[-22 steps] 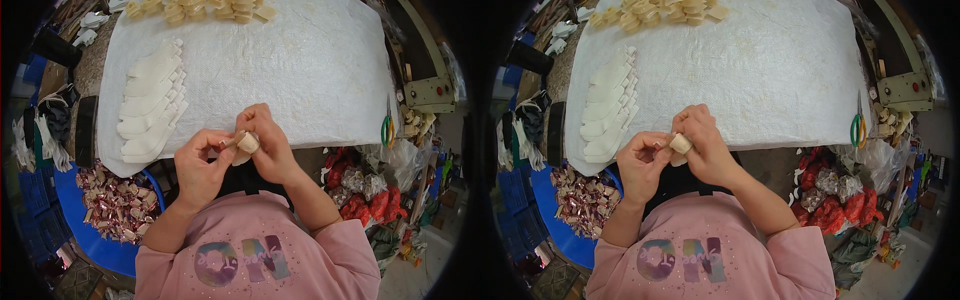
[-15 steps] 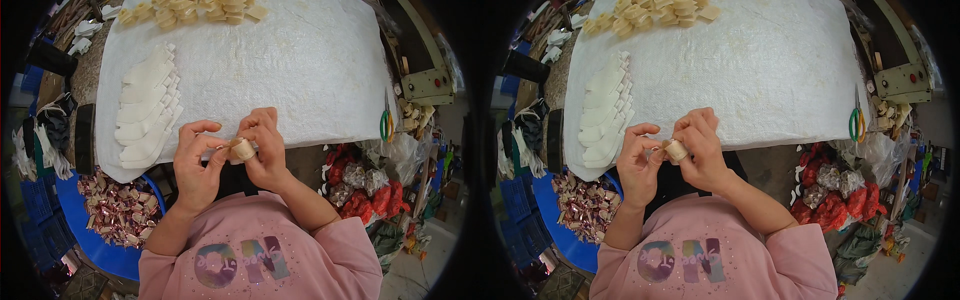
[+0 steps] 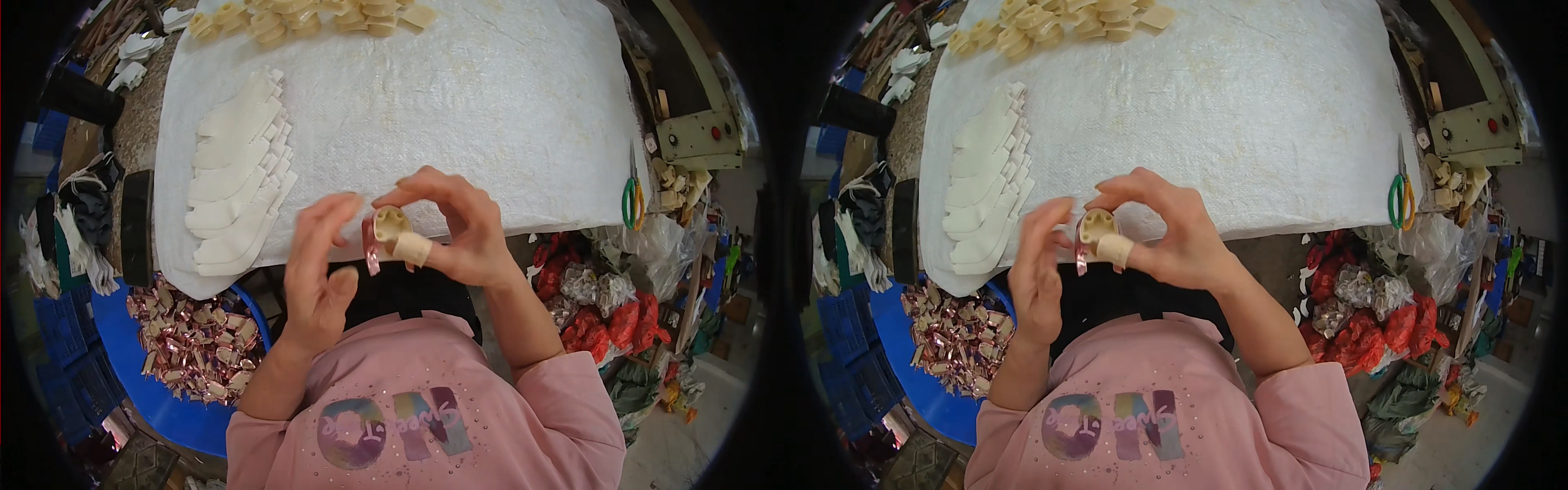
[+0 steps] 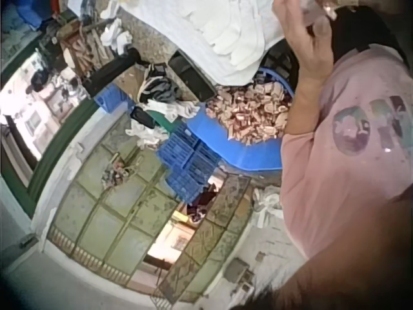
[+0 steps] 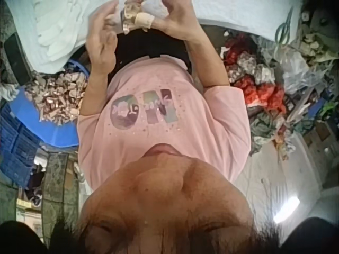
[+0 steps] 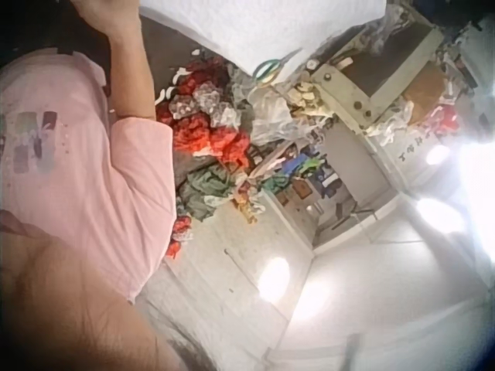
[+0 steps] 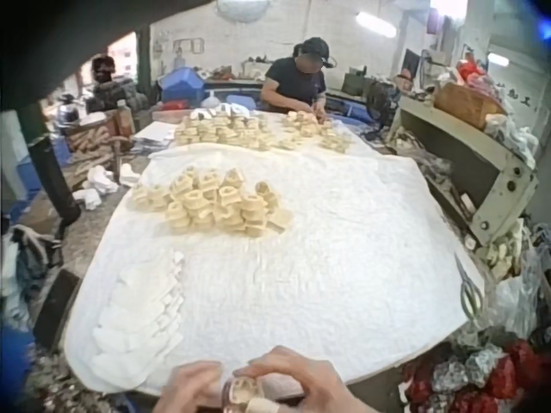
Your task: The recorder is folding and fitting small tan shoe components onto white fabric pieces as part of an assembly process.
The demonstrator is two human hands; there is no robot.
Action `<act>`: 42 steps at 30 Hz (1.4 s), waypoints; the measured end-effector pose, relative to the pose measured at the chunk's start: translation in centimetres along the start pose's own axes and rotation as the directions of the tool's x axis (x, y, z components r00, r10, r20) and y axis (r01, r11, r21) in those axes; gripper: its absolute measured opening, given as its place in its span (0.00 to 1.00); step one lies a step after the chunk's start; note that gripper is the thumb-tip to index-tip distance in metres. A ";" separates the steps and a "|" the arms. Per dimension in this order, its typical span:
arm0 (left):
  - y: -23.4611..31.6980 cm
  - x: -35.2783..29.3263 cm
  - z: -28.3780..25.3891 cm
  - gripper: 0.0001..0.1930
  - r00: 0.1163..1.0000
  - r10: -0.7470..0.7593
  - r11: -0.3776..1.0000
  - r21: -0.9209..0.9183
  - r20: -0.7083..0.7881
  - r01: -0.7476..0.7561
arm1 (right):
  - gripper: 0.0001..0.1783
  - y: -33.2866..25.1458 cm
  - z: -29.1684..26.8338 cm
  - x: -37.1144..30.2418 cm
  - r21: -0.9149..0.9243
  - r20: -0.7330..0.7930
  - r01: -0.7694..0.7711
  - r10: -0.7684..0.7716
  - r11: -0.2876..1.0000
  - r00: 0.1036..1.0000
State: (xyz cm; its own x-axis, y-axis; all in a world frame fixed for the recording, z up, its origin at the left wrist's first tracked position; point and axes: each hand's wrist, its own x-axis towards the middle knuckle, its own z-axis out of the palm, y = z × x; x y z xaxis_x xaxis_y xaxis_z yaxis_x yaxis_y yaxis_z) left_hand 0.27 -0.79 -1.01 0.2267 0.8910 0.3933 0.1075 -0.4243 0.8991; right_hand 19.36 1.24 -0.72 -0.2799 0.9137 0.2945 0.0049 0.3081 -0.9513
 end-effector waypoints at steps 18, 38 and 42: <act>0.9 -0.5 3.0 0.34 0.942 -0.314 0.722 -0.615 0.117 0.317 | 0.10 -1.2 2.1 0.9 0.423 0.284 -0.553 0.475 0.718 0.833; 0.6 -0.7 3.7 0.22 0.952 -0.258 0.933 -0.298 -0.162 0.202 | 0.19 0.8 5.6 -1.6 0.293 0.004 0.021 -0.023 0.956 1.000; 0.9 -0.7 3.3 0.29 0.936 -0.349 0.866 -0.400 -0.052 0.300 | 0.19 0.4 5.6 -1.7 0.295 -0.030 -0.078 0.090 0.952 0.995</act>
State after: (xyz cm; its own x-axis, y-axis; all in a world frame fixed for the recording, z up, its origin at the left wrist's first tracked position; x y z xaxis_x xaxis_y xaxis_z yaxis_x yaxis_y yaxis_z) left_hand 3.39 -2.34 -1.07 0.1241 0.9902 0.0645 -0.2262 -0.0351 0.9735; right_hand 14.43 -1.70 -2.10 -0.2497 0.9453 0.2100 -0.2572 0.1443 -0.9555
